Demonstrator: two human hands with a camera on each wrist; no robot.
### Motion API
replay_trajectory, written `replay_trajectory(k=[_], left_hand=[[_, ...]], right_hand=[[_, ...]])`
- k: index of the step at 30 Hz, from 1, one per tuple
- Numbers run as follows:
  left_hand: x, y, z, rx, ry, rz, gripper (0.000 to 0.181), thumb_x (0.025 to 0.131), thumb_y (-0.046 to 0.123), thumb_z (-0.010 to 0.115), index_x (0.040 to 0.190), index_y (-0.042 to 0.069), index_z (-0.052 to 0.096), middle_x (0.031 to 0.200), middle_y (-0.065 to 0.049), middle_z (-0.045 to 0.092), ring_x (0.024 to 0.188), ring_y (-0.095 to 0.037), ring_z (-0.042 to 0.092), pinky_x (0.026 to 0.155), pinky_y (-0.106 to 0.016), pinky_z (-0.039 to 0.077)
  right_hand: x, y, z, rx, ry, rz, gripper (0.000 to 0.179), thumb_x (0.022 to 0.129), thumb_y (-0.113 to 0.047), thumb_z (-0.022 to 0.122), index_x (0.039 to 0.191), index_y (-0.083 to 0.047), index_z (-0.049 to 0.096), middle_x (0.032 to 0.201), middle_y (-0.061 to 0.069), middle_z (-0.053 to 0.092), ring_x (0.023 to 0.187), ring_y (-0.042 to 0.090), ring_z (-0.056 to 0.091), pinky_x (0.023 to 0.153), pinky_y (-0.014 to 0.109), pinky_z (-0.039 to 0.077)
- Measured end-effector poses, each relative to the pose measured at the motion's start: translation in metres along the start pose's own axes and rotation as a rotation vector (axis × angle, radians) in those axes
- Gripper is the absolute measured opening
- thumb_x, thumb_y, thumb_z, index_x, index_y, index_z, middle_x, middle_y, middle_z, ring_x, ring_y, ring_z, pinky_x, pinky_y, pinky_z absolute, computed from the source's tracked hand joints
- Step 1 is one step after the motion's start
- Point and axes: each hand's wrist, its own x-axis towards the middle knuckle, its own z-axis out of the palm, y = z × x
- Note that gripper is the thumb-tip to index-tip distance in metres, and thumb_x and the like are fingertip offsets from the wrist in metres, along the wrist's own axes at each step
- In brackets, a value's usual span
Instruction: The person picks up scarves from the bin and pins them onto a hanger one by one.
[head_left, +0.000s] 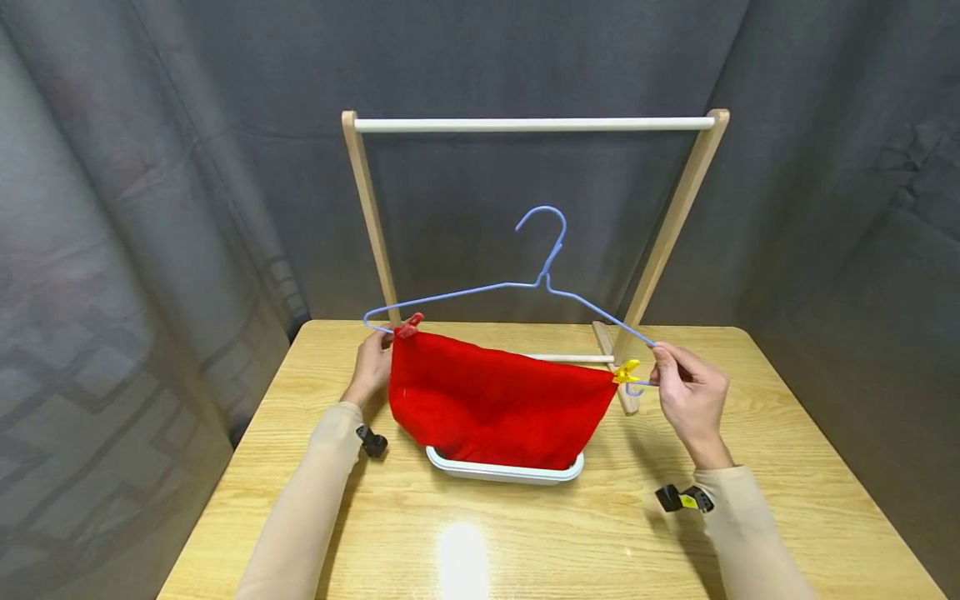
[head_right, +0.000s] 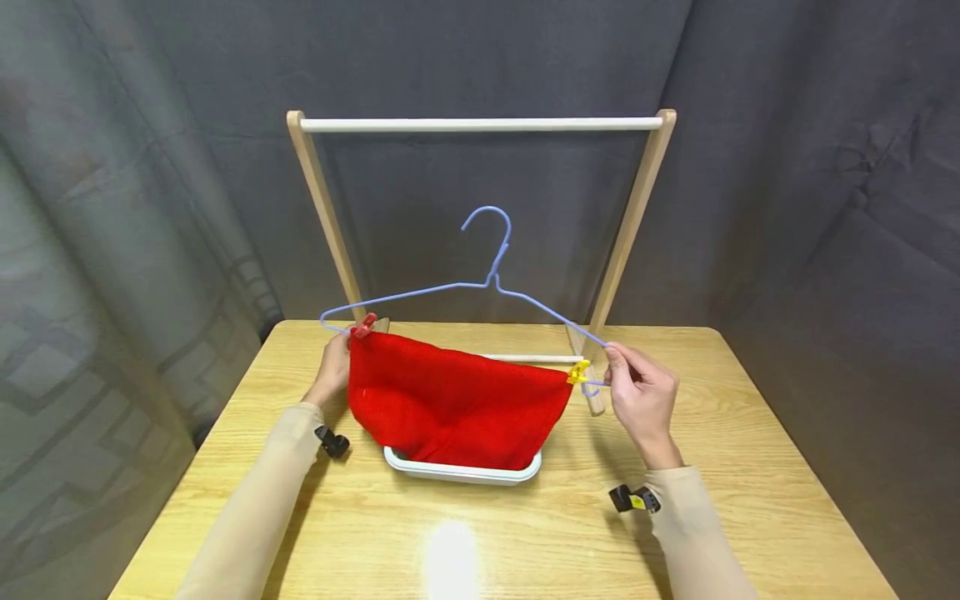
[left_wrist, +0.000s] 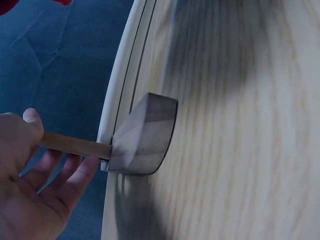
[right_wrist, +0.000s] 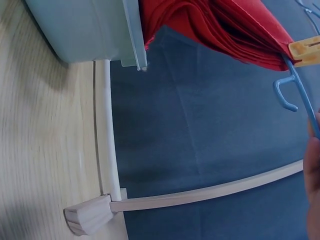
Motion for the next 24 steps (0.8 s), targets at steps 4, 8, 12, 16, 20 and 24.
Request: replay_trajectory(k=[4, 8, 12, 16, 20, 24], left_hand=[[0.002, 0.002, 0.000, -0.013, -0.013, -0.028, 0.030, 0.104, 0.007, 0.056, 0.129, -0.007, 0.064, 0.130, -0.032, 0.070, 0.126, -0.048, 0.066, 0.111, -0.056, 0.051], [0.003, 0.002, 0.001, -0.015, -0.010, -0.027, 0.028, 0.105, 0.007, 0.054, 0.128, -0.006, 0.064, 0.128, -0.032, 0.070, 0.125, -0.047, 0.067, 0.111, -0.055, 0.051], [0.004, 0.001, 0.001, -0.003, -0.014, -0.038, 0.033, 0.106, 0.009, 0.054, 0.135, -0.006, 0.062, 0.127, -0.032, 0.070, 0.124, -0.046, 0.066, 0.110, -0.054, 0.050], [0.004, 0.001, 0.002, -0.004, -0.024, -0.045, 0.034, 0.107, 0.009, 0.053, 0.137, -0.006, 0.061, 0.128, -0.031, 0.070, 0.125, -0.045, 0.066, 0.110, -0.054, 0.050], [0.004, 0.002, 0.002, -0.009, -0.026, -0.044, 0.033, 0.107, 0.011, 0.054, 0.135, -0.005, 0.062, 0.127, -0.030, 0.071, 0.124, -0.044, 0.067, 0.110, -0.052, 0.050], [0.004, 0.002, 0.002, -0.016, -0.019, -0.040, 0.035, 0.107, 0.013, 0.057, 0.136, -0.005, 0.063, 0.125, -0.030, 0.072, 0.121, -0.043, 0.068, 0.108, -0.051, 0.051]], right_hand=[[0.003, 0.002, -0.002, -0.001, 0.030, -0.009, 0.008, 0.089, 0.021, 0.069, 0.093, 0.019, 0.075, 0.069, -0.018, 0.066, 0.058, -0.010, 0.059, 0.056, 0.006, 0.048], [0.006, 0.003, -0.004, -0.001, 0.044, -0.014, 0.008, 0.089, 0.021, 0.069, 0.093, 0.019, 0.075, 0.069, -0.019, 0.066, 0.057, -0.010, 0.059, 0.055, 0.006, 0.047], [0.009, 0.002, -0.005, -0.014, 0.045, -0.008, 0.007, 0.090, 0.019, 0.070, 0.094, 0.019, 0.075, 0.068, -0.020, 0.066, 0.056, -0.011, 0.059, 0.055, 0.005, 0.047], [0.011, 0.000, -0.006, -0.035, 0.043, 0.002, 0.006, 0.091, 0.016, 0.071, 0.095, 0.017, 0.076, 0.068, -0.023, 0.065, 0.057, -0.012, 0.059, 0.056, 0.005, 0.046], [0.014, -0.002, -0.006, -0.036, 0.049, 0.013, 0.007, 0.092, 0.014, 0.072, 0.096, 0.017, 0.076, 0.068, -0.024, 0.066, 0.057, -0.012, 0.059, 0.055, 0.005, 0.046], [0.016, -0.003, -0.005, -0.030, 0.065, 0.030, 0.007, 0.092, 0.013, 0.072, 0.096, 0.018, 0.076, 0.067, -0.023, 0.066, 0.056, -0.011, 0.059, 0.054, 0.006, 0.045]])
